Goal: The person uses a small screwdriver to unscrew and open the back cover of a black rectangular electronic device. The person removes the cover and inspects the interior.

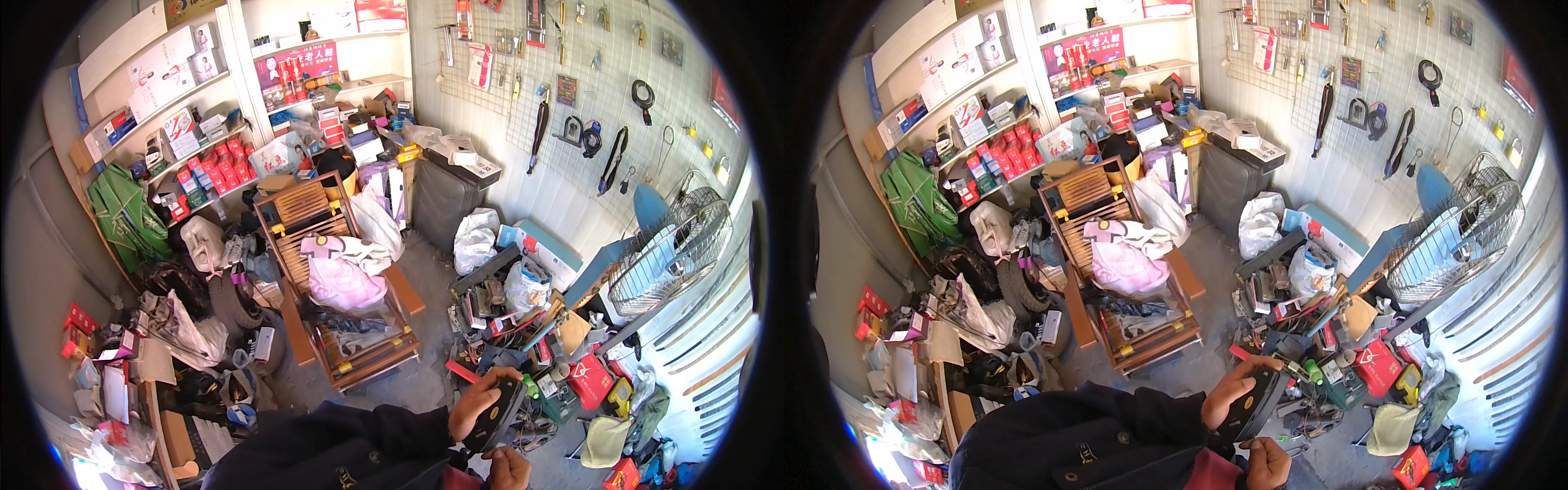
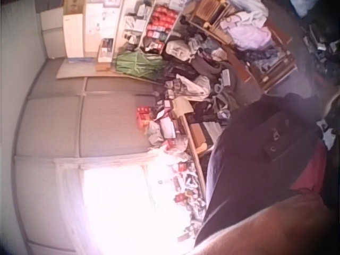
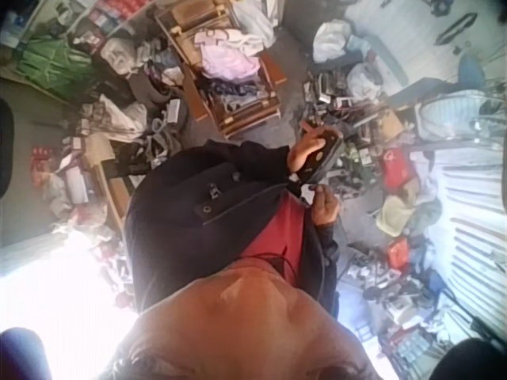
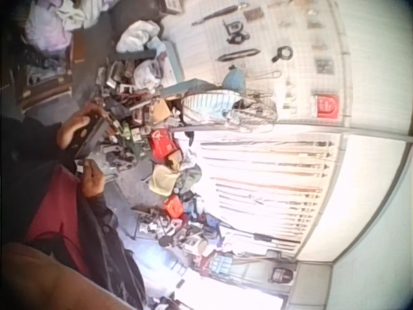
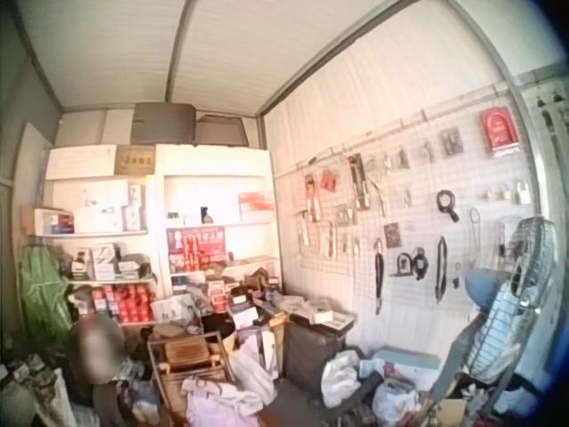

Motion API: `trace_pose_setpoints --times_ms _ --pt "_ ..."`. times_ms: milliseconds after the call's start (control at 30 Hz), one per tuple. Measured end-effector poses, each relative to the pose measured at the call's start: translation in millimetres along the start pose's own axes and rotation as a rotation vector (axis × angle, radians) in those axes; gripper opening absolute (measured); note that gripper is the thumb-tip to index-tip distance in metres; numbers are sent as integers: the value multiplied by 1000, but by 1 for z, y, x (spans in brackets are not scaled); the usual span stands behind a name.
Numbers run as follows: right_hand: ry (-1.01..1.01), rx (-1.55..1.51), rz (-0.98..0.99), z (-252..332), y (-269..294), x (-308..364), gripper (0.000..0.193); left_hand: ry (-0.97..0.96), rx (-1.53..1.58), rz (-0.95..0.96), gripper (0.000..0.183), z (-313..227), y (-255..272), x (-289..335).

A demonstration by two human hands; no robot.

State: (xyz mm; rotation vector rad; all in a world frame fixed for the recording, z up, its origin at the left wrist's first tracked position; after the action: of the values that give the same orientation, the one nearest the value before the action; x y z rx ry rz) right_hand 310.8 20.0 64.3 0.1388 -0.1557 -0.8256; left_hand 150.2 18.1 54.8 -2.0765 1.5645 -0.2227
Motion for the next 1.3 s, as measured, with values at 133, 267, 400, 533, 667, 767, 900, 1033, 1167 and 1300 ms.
trace_pose_setpoints --times_ms 133,267,400,533,667,767,900,1033,1167,1300 --pt "84 -48 -69 5 12 -3 30 63 85 62 50 14 -8 11" --pt "183 -15 -43 8 7 4 28 20 58 -13 48 12 6 7" --pt "18 -138 -67 -12 6 7 22 83 214 -11 48 16 15 2" --pt "110 -113 -120 -8 7 8 17 93 267 25 54 23 17 2" --pt "96 -113 -111 -9 5 8 14 93 292 35 53 25 16 4" --pt "117 -113 -128 -8 4 9 14 101 295 -3 48 21 16 5" --pt "120 -157 -89 -10 1 6 13 102 307 -48 48 16 16 3" --pt "118 -177 -84 -14 0 4 14 157 291 -40 50 16 18 3" --pt "135 -143 -103 -17 3 3 14 179 274 -29 50 18 18 3" --pt "110 -166 -91 -18 4 3 16 158 278 -29 50 17 16 0"
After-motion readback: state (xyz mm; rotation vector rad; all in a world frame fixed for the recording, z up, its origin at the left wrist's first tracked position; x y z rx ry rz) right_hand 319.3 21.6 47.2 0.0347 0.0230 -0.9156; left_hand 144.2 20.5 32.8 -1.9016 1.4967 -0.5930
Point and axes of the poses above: each hand's wrist, its own x-axis away from the middle knuckle, its own y-axis out of the back of the hand, z = x × y, the point moved 8 cm from there along -x, towards the middle knuckle, and after that the axes turned 9 degrees about -x, right-handed, at the moved point
